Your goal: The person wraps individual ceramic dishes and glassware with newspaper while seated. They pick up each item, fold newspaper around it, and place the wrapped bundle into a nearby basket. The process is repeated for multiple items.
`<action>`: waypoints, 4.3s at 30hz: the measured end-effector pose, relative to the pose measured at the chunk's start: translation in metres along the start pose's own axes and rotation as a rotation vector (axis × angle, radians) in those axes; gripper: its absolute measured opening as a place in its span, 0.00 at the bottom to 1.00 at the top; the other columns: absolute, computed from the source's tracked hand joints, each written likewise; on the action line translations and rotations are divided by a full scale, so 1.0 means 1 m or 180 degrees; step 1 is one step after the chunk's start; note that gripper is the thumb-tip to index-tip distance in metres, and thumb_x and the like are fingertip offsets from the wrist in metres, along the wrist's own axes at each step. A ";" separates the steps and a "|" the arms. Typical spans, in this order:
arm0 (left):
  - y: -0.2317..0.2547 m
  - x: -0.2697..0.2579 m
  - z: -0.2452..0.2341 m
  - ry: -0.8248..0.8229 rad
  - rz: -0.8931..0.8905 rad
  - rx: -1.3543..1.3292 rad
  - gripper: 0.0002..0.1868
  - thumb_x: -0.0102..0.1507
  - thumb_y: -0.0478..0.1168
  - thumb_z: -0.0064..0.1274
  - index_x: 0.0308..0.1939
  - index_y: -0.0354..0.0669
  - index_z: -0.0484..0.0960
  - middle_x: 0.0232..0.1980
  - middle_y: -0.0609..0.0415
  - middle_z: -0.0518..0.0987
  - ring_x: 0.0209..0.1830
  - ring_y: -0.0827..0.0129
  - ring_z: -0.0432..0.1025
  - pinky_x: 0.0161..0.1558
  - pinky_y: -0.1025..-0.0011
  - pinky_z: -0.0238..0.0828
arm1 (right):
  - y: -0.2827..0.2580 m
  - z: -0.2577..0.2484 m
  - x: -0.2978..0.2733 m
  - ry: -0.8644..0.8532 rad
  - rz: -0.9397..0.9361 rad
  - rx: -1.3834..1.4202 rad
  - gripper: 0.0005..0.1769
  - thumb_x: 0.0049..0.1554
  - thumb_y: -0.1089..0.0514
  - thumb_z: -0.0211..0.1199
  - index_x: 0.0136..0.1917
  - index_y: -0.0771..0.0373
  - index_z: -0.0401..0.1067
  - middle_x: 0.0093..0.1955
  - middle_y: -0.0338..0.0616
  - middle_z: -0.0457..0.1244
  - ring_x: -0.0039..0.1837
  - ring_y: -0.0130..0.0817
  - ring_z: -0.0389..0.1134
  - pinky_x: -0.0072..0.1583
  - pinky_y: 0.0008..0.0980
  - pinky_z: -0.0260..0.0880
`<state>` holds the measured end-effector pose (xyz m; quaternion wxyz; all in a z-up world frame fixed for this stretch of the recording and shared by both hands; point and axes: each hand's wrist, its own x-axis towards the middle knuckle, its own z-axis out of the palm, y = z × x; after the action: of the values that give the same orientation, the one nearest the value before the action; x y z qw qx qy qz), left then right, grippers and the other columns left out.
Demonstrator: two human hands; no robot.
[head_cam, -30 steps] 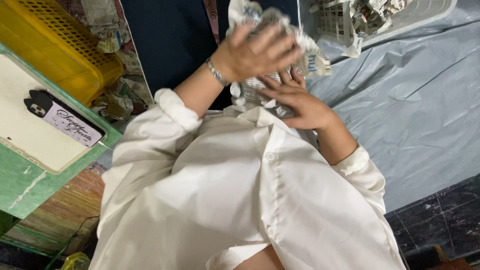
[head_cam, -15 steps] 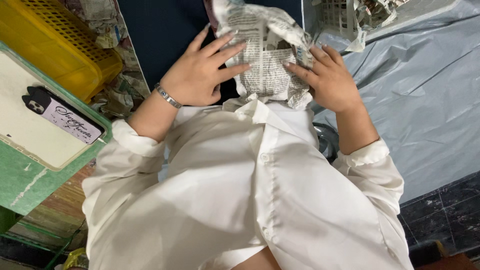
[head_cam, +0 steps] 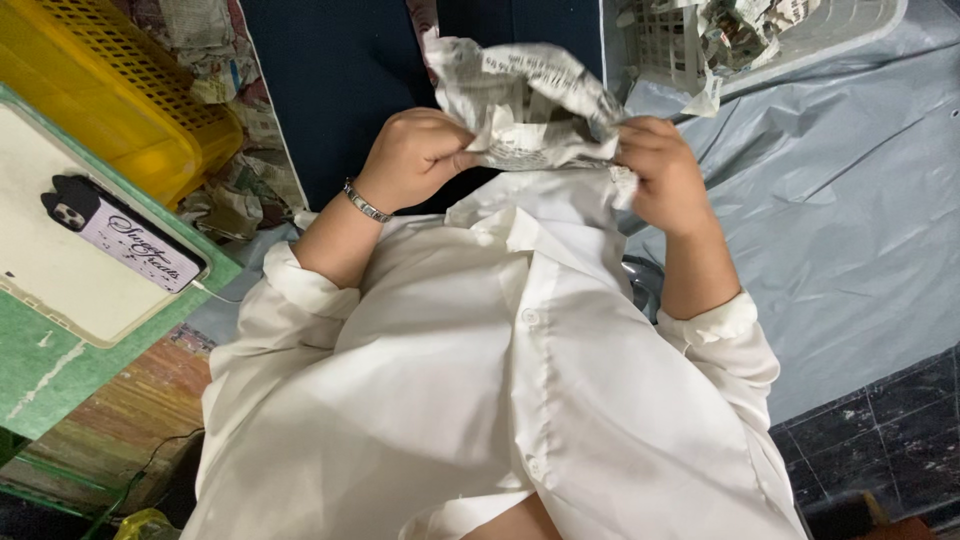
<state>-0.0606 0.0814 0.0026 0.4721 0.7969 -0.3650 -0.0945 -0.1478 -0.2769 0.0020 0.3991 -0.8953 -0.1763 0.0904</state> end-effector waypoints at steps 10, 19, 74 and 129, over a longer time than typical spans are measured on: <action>0.007 0.000 -0.007 -0.0156 -0.0838 -0.0477 0.22 0.63 0.37 0.62 0.60 0.35 0.78 0.38 0.48 0.80 0.28 0.72 0.70 0.29 0.75 0.67 | 0.005 0.009 0.015 0.0242 0.0118 0.1816 0.29 0.68 0.63 0.57 0.80 0.67 0.61 0.73 0.48 0.62 0.72 0.32 0.63 0.70 0.31 0.64; -0.011 0.009 0.024 0.0941 -0.1672 -0.1927 0.13 0.76 0.42 0.54 0.55 0.35 0.83 0.43 0.55 0.85 0.41 0.81 0.75 0.43 0.78 0.73 | 0.027 0.054 0.030 0.1412 0.1842 0.2359 0.12 0.74 0.57 0.62 0.55 0.68 0.79 0.40 0.29 0.63 0.43 0.18 0.57 0.45 0.23 0.55; -0.018 0.071 0.073 0.0182 -0.0691 0.1644 0.45 0.71 0.53 0.51 0.83 0.38 0.48 0.86 0.41 0.41 0.88 0.49 0.34 0.84 0.45 0.30 | -0.050 0.048 0.101 0.0742 -0.0030 -0.0267 0.28 0.63 0.56 0.60 0.76 0.60 0.68 0.81 0.51 0.56 0.84 0.51 0.51 0.77 0.51 0.50; 0.014 0.068 0.061 -0.0148 -0.0599 0.1654 0.31 0.73 0.49 0.47 0.77 0.42 0.65 0.82 0.45 0.57 0.85 0.51 0.44 0.81 0.36 0.30 | 0.032 0.093 0.093 0.2372 0.0795 0.3051 0.21 0.70 0.67 0.53 0.74 0.73 0.69 0.75 0.61 0.63 0.75 0.45 0.64 0.77 0.39 0.63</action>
<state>-0.0493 -0.0098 -0.0061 0.2324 0.9192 -0.3122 -0.0594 -0.0824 -0.1975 -0.0854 0.7779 -0.6017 0.1412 -0.1132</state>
